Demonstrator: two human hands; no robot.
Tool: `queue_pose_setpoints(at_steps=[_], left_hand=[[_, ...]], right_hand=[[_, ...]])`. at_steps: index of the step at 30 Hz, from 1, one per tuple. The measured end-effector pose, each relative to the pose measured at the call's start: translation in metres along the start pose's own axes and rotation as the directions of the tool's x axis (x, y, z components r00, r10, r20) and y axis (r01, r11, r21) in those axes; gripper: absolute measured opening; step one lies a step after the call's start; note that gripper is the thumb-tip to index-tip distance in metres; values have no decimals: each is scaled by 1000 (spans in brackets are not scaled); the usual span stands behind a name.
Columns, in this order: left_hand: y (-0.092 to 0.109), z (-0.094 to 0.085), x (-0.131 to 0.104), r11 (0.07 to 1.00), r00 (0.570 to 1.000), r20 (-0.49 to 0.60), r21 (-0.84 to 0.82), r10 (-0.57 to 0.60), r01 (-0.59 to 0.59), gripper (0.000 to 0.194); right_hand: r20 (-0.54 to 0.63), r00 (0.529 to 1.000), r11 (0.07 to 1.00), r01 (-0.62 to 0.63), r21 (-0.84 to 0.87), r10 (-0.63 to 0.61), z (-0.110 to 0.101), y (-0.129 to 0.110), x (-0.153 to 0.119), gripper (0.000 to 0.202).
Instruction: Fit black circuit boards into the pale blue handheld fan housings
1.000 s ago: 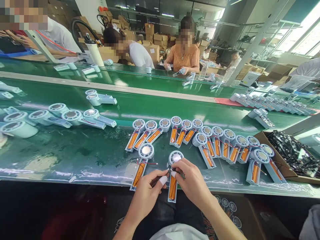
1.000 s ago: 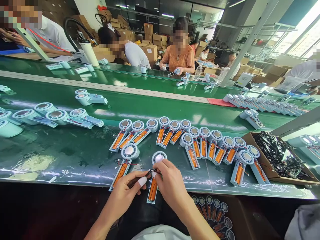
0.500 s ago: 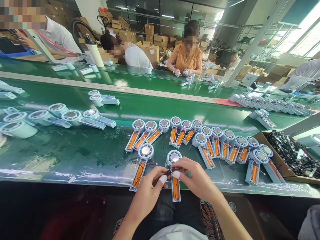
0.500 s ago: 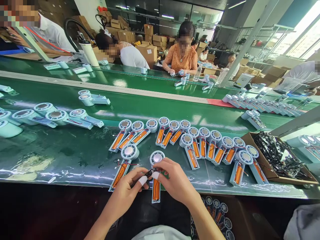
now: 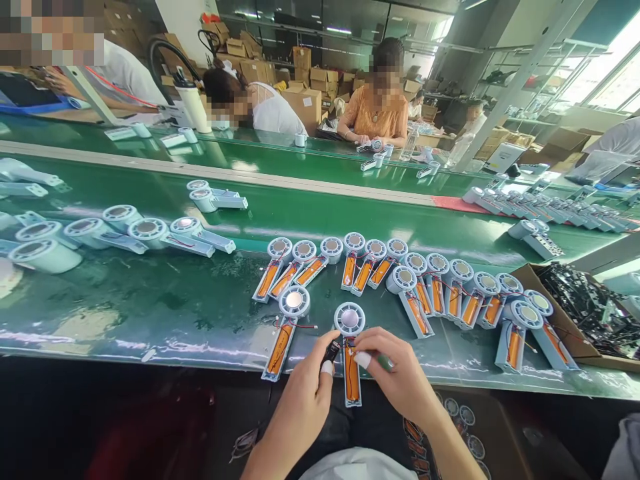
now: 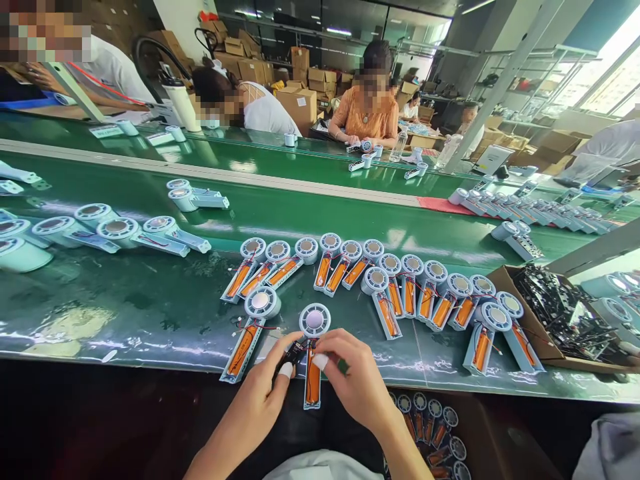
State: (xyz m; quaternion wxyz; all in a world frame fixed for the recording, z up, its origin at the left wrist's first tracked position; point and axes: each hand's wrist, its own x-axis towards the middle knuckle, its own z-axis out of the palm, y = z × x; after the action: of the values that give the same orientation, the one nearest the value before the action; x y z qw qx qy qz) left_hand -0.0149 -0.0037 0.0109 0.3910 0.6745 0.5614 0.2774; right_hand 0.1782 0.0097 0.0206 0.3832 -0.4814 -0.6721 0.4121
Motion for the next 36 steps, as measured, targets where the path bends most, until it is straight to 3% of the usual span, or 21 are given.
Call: queue_pose_setpoints(at_steps=[3, 5, 9, 12, 18, 23, 27, 36], left_hand=[[1, 1, -1, 993, 999, 40, 116, 31, -35, 54], [3, 1, -2, 970, 997, 80, 241, 15, -33, 59], [6, 1, -3, 871, 992, 123, 491, -33, -32, 65], [7, 0, -4, 831, 988, 148, 554, -36, -53, 67], [4, 3, -5, 905, 993, 112, 420, 21, -67, 64], [-5, 12, -8, 975, 992, -61, 203, 108, -93, 56], [-8, 18, -9, 995, 983, -175, 97, 48, -32, 44], [1, 17, -11, 1000, 981, -193, 7, 23, -22, 42]], right_hand=[[-78, 978, 932, -159, 325, 195, 3, 2, 5, 23], [-106, 952, 868, -212, 448, 287, 6, 2, 8, 28], [-157, 947, 880, -189, 436, 281, 16, 1, 11, 26], [-176, 962, 930, -137, 341, 207, 24, 1, 9, 19], [-203, 952, 955, -182, 234, 231, 26, 2, 7, 14], [-225, 972, 997, -70, -21, 63, 25, -6, 9, 16], [-188, 981, 979, 14, -202, -53, 26, -12, 8, 21], [-133, 990, 908, -8, -418, -52, 30, -12, 6, 27]])
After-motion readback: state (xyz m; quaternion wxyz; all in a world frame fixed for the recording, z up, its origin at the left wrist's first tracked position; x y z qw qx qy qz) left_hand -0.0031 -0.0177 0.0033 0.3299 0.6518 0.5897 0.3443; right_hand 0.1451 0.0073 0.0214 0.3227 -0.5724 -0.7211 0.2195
